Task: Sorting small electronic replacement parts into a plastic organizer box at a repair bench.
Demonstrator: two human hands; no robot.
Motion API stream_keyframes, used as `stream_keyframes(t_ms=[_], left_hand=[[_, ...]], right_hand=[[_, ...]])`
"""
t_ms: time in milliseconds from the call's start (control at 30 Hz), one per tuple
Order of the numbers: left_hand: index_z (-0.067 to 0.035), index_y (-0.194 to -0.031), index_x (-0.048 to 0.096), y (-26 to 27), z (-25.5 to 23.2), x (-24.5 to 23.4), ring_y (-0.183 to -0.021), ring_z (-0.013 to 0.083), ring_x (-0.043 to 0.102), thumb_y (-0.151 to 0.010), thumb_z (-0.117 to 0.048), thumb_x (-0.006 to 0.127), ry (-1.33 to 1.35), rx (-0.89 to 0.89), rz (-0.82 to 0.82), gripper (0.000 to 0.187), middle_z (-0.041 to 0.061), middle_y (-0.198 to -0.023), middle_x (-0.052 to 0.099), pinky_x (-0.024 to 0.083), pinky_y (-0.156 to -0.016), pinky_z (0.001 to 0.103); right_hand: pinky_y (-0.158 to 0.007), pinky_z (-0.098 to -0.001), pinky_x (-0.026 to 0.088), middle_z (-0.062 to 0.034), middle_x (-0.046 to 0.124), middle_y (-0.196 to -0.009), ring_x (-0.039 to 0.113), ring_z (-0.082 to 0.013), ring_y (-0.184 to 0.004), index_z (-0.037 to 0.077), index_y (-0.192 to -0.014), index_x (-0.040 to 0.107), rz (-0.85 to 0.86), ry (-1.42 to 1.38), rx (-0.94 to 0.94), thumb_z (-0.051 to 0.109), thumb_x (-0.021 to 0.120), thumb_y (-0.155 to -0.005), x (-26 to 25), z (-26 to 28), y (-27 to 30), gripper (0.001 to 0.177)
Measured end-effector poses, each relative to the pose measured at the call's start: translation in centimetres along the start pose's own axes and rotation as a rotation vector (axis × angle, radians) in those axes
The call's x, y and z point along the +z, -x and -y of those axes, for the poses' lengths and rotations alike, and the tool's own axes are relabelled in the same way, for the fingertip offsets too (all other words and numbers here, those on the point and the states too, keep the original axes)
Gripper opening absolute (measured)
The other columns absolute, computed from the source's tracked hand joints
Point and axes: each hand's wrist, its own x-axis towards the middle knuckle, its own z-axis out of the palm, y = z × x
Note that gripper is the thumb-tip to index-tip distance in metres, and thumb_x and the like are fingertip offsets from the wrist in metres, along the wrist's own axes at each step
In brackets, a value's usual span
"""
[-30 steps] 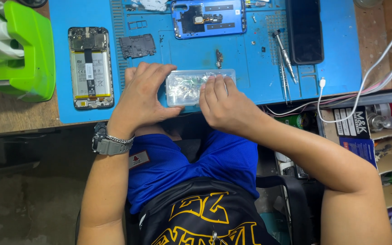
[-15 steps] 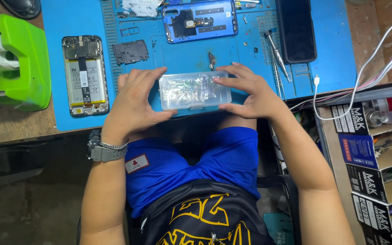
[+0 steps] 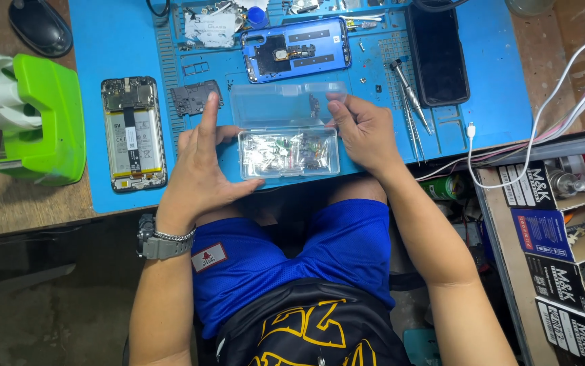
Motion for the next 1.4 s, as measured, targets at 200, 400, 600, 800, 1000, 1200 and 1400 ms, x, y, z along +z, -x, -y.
stream_keyframes(t_ms=[200, 400, 600, 800, 1000, 1200, 1400], left_hand=[[-0.014, -0.167, 0.008, -0.1, -0.1, -0.4, -0.113, 0.026, 0.056, -0.077, -0.053, 0.089, -0.192, -0.043, 0.16, 0.127, 0.003, -0.13, 0.066, 0.034, -0.1, 0.047], [-0.007, -0.166, 0.012, -0.2, 0.7, 0.1, -0.115, 0.0278, 0.053, -0.074, -0.057, 0.089, -0.243, -0.042, 0.19, 0.13, 0.003, -0.131, 0.062, 0.035, -0.097, 0.048], [-0.004, -0.164, 0.02, -0.3, 0.9, 0.3, -0.113, 0.0302, 0.048, -0.073, -0.065, 0.083, -0.292, -0.066, 0.23, 0.127, 0.006, -0.131, 0.059, 0.033, -0.095, 0.047], [-0.003, -0.157, 0.039, -0.6, -0.2, -0.1, -0.107, 0.0326, 0.043, -0.073, -0.064, 0.082, -0.323, -0.114, 0.231, 0.112, 0.013, -0.121, 0.051, 0.038, -0.096, 0.047], [-0.001, -0.159, 0.035, 0.1, 0.3, -0.1, -0.113, 0.0324, 0.047, -0.075, -0.056, 0.084, -0.26, -0.079, 0.162, 0.112, 0.01, -0.128, 0.059, 0.036, -0.096, 0.045], [0.005, -0.154, 0.042, 1.1, 2.2, 0.1, -0.114, 0.0336, 0.052, -0.064, -0.041, 0.093, -0.033, -0.073, 0.032, 0.114, 0.014, -0.124, 0.064, 0.037, -0.098, 0.045], [0.004, -0.156, 0.041, 0.6, 1.4, -2.5, -0.116, 0.0358, 0.054, -0.063, -0.032, 0.094, -0.044, -0.097, 0.155, 0.113, 0.016, -0.129, 0.065, 0.039, -0.098, 0.046]], right_hand=[[-0.095, -0.0267, 0.055, 0.004, 0.062, -0.07, 0.056, -0.0073, -0.069, 0.016, -0.161, 0.039, 0.0, 0.096, -0.102, 0.014, 0.077, -0.107, -0.1, -1.0, 0.9, 0.067], [-0.074, -0.0306, 0.054, -0.0064, 0.077, -0.1, 0.067, -0.0189, -0.082, 0.007, -0.13, 0.072, 0.085, 0.307, -0.197, 0.01, 0.067, -0.104, -1.0, 0.0, 1.3, 0.027], [-0.092, -0.0374, 0.051, -0.0065, 0.071, -0.1, 0.063, -0.0185, -0.086, 0.003, -0.136, 0.066, 0.225, 0.153, -0.198, 0.013, 0.069, -0.095, -1.8, 0.7, 1.2, 0.042], [-0.089, -0.0395, 0.048, -0.0104, 0.066, -0.102, 0.059, -0.025, -0.091, 0.003, -0.126, 0.068, 0.301, 0.189, -0.213, 0.016, 0.066, -0.089, -1.9, 1.7, 0.9, 0.04], [-0.099, -0.0427, 0.043, -0.0094, 0.064, -0.105, 0.06, -0.0263, -0.101, 0.005, -0.133, 0.067, 0.336, 0.158, -0.273, 0.025, 0.068, -0.096, -2.0, 1.0, 1.0, 0.041], [-0.102, -0.0462, 0.043, -0.0105, 0.068, -0.109, 0.066, -0.0316, -0.102, 0.008, -0.136, 0.068, 0.29, 0.134, -0.355, 0.036, 0.079, -0.091, -1.5, 1.5, 0.8, 0.054], [-0.101, -0.0516, 0.045, -0.0146, 0.067, -0.113, 0.064, -0.0386, -0.106, 0.006, -0.138, 0.064, 0.355, 0.06, -0.385, 0.033, 0.093, -0.076, -2.0, 3.8, 2.5, 0.073]])
